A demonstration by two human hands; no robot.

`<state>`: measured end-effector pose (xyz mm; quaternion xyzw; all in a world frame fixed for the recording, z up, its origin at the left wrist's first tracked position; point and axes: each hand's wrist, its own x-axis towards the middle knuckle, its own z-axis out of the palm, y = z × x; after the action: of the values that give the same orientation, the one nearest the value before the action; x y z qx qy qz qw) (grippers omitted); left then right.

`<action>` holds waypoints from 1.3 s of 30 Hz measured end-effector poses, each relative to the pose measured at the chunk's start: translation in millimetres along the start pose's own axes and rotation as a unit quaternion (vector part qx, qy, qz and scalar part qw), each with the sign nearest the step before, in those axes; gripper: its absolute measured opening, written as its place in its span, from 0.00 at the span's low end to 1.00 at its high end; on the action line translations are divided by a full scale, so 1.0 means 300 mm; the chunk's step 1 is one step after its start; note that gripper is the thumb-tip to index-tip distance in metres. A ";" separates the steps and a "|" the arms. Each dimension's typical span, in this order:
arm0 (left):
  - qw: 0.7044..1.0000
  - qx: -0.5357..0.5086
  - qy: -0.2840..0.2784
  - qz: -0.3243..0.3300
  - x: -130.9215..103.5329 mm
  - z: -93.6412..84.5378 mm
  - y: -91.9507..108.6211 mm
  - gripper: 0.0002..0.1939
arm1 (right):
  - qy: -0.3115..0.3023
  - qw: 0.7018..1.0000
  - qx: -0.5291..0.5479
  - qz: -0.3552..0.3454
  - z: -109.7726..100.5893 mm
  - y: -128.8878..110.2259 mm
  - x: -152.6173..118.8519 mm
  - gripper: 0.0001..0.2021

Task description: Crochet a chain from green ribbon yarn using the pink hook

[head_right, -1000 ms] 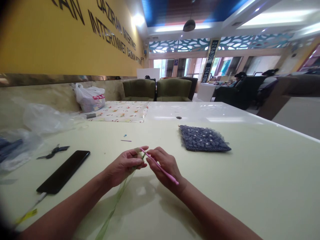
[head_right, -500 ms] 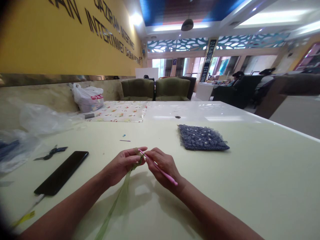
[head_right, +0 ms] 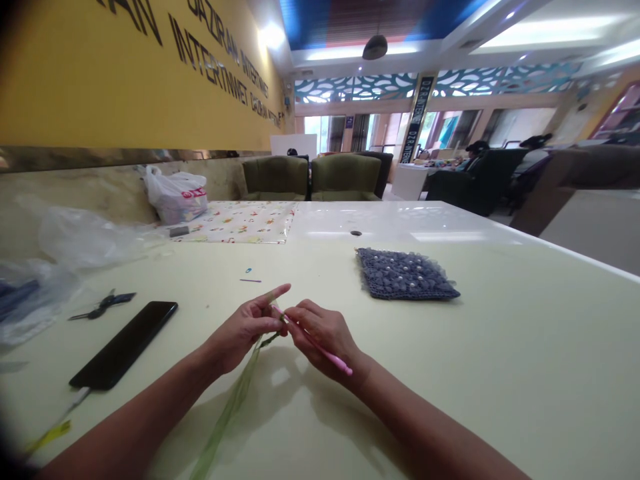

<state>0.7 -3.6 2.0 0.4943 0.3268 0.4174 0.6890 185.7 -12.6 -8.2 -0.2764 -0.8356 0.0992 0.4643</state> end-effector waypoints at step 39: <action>1.000 -0.022 0.016 -0.011 0.007 -0.007 0.004 0.21 | -0.011 0.978 0.146 0.148 -0.022 -0.004 0.000 0.08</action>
<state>-0.5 -0.6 2.3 0.4690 0.3340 0.4245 0.6988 190.7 -14.2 -4.1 -0.3254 -0.7671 0.2905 0.4703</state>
